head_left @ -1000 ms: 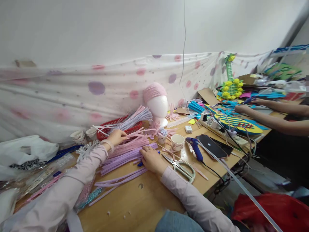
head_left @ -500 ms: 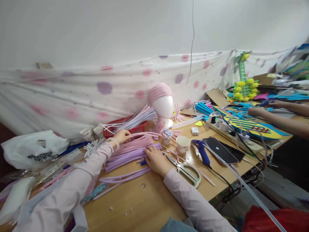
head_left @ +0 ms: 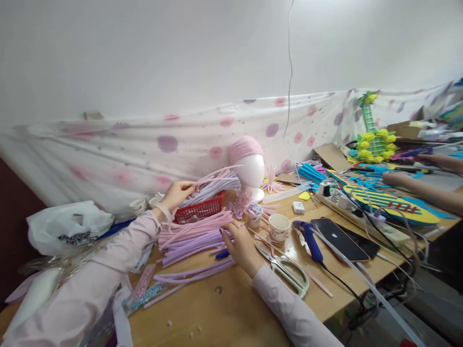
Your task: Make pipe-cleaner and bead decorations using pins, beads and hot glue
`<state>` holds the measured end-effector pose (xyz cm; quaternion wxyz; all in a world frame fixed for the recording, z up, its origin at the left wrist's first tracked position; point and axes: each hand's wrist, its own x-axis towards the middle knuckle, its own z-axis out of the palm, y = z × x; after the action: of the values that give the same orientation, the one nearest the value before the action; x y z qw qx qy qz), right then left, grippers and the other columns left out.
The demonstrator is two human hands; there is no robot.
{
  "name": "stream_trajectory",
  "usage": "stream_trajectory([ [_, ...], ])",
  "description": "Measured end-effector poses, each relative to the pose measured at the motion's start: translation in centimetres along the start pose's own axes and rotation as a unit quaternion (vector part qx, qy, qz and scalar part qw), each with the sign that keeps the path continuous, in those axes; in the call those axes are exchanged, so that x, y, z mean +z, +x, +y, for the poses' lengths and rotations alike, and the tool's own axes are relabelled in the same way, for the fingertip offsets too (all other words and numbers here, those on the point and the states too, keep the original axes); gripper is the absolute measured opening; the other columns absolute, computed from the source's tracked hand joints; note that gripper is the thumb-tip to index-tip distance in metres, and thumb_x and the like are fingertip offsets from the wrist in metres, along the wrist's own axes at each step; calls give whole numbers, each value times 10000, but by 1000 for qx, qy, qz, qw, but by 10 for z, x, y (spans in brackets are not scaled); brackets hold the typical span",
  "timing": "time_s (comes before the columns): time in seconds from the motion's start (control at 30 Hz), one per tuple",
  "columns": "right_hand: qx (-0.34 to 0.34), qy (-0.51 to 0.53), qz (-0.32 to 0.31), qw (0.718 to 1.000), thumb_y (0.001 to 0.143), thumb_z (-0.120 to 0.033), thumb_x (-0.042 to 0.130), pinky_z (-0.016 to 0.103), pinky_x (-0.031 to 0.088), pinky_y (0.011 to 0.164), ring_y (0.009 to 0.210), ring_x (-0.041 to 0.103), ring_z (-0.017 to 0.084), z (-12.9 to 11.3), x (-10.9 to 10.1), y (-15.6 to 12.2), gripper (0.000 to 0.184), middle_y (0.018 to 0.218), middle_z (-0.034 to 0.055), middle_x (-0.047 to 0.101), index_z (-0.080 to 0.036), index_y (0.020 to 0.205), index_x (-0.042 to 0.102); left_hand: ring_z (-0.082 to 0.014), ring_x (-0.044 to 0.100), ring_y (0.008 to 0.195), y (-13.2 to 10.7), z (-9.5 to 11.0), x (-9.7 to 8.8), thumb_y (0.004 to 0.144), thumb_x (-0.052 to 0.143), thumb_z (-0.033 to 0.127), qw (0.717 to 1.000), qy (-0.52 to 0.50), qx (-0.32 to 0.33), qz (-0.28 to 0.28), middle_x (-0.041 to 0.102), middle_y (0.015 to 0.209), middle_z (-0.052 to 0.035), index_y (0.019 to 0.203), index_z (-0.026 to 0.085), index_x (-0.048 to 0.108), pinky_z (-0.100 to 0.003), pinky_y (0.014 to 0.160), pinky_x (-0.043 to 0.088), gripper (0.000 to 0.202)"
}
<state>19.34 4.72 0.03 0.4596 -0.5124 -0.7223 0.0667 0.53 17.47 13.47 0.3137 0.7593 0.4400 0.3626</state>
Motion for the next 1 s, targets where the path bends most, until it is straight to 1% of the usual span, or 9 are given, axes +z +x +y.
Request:
stream_trajectory([
  [0.07, 11, 62, 44, 997, 957, -252, 401, 301, 455, 711, 772, 583, 185, -14, -7, 11, 237, 841, 70, 638, -170, 1034, 610, -118, 549, 597, -8, 14, 0, 661, 682, 569, 1000, -21, 10, -14, 728, 874, -87, 984, 116, 711, -213, 497, 388, 557],
  [0.13, 56, 201, 76, 975, 948, -362, 438, 257, 409, 567, 604, 518, 140, -30, -13, 23, 268, 708, 11, 574, -173, 1037, 607, -105, 523, 554, -20, 25, 5, 644, 704, 588, 998, -37, 9, -54, 721, 793, -85, 890, 103, 730, -212, 488, 383, 544],
  [0.23, 170, 441, 75, 878, 822, -514, 584, 234, 281, 426, 447, 371, 89, -47, -16, 36, 345, 566, -63, 440, -179, 900, 614, -92, 496, 509, -44, 36, 20, 665, 706, 597, 990, -60, -10, -130, 708, 730, -82, 900, 96, 737, -211, 460, 369, 554],
  [0.3, 215, 499, 68, 837, 753, -572, 619, 223, 213, 388, 397, 286, 63, -50, -15, 40, 386, 528, -93, 367, -191, 791, 571, -84, 485, 500, -59, 38, 29, 688, 694, 600, 984, -74, -25, -162, 713, 759, -84, 1027, 101, 710, -209, 454, 371, 603],
  [0.43, 252, 538, 72, 801, 658, -582, 679, 197, 174, 377, 380, 249, 35, -48, -7, 32, 428, 536, -107, 378, -211, 704, 469, -72, 475, 476, -79, 32, 41, 676, 716, 585, 978, -90, -52, -183, 725, 807, -101, 1224, 81, 588, -204, 444, 375, 756],
  [0.57, 257, 561, 72, 784, 630, -551, 706, 200, 173, 386, 369, 257, 31, -45, -1, 22, 449, 470, -102, 375, -204, 592, 423, -78, 484, 446, -90, 22, 48, 685, 698, 596, 972, -100, -68, -203, 727, 776, -97, 1232, 77, 544, -199, 412, 351, 770],
  [0.67, 248, 568, 69, 782, 611, -552, 724, 208, 190, 402, 375, 294, 41, -41, -1, 17, 458, 410, -90, 356, -187, 524, 461, -76, 483, 434, -100, 18, 51, 705, 655, 632, 966, -114, -76, -218, 733, 798, -108, 1047, 92, 623, -202, 400, 339, 639],
  [0.8, 249, 580, 86, 771, 576, -532, 756, 207, 211, 417, 413, 331, 45, -31, -8, 11, 416, 515, -61, 459, -173, 611, 547, -90, 525, 468, -116, 11, 49, 728, 614, 655, 957, -134, -111, -233, 738, 854, -136, 838, 107, 635, -214, 419, 367, 559],
  [1.0, 258, 591, 122, 755, 561, -443, 788, 206, 212, 429, 445, 330, 47, -16, -21, 8, 366, 533, -64, 446, -175, 608, 543, -79, 494, 475, -140, 4, 39, 715, 655, 599, 934, -166, -183, -260, 731, 805, -109, 916, 101, 657, -199, 426, 336, 536],
])
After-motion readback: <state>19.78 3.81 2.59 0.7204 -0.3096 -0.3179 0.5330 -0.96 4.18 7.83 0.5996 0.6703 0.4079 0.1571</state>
